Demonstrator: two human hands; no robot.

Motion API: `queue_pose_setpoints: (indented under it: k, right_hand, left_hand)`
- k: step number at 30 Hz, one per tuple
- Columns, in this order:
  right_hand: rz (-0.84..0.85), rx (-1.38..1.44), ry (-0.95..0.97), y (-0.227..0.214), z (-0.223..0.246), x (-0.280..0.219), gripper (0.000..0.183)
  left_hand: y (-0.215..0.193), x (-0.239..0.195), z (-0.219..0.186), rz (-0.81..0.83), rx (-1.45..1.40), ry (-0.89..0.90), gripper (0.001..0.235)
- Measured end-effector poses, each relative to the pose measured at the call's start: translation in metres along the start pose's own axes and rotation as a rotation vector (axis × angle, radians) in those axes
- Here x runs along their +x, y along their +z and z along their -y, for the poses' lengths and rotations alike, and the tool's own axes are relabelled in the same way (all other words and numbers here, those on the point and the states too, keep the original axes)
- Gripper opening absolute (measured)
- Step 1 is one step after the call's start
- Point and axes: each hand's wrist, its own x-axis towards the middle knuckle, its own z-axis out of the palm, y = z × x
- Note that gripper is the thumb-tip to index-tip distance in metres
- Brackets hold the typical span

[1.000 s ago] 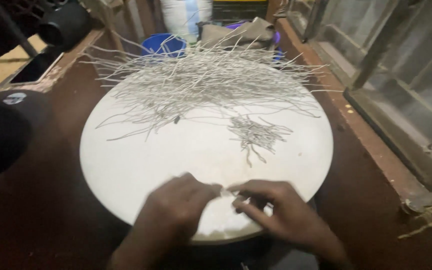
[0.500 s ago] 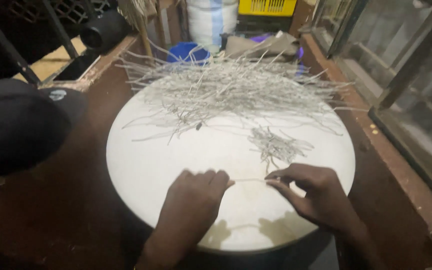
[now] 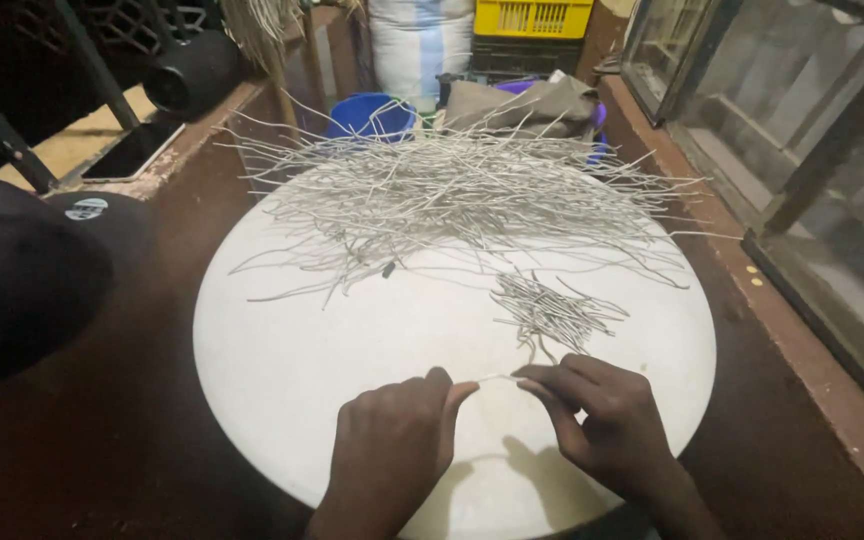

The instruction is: The person sits and uses both hands to separate thin white fibers from a larger pile on a white circular surface. They repeatedly pick up small bundles, pull them apart, and place the separated strands back onto the surface.

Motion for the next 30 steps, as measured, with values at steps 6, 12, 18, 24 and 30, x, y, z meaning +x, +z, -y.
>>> queue_pose_setpoints:
  k: [6, 12, 18, 24, 30]
  right_hand:
    - [-0.258, -0.038, 0.13, 0.018, 0.014, -0.003, 0.007]
    - [-0.337, -0.104, 0.227, 0.019, 0.032, -0.004, 0.014]
    - [-0.373, 0.241, 0.357, 0.031, 0.067, -0.01, 0.033]
    - [-0.236, 0.222, 0.205, 0.018, 0.051, -0.004, 0.042]
    - [-0.019, 0.219, 0.269, 0.001, 0.032, -0.007, 0.048]
  left_hand:
    - [0.012, -0.004, -0.028, -0.201, -0.232, -0.127, 0.031]
    - [0.019, -0.005, -0.053, -0.147, -0.8, -0.246, 0.028]
    - [0.032, -0.019, -0.083, -0.196, -1.101, -0.414, 0.04]
    - [0.01, 0.0, -0.047, -0.089, -0.896, -0.153, 0.028]
    - [0.0, 0.006, -0.031, -0.054, -0.638, 0.136, 0.05]
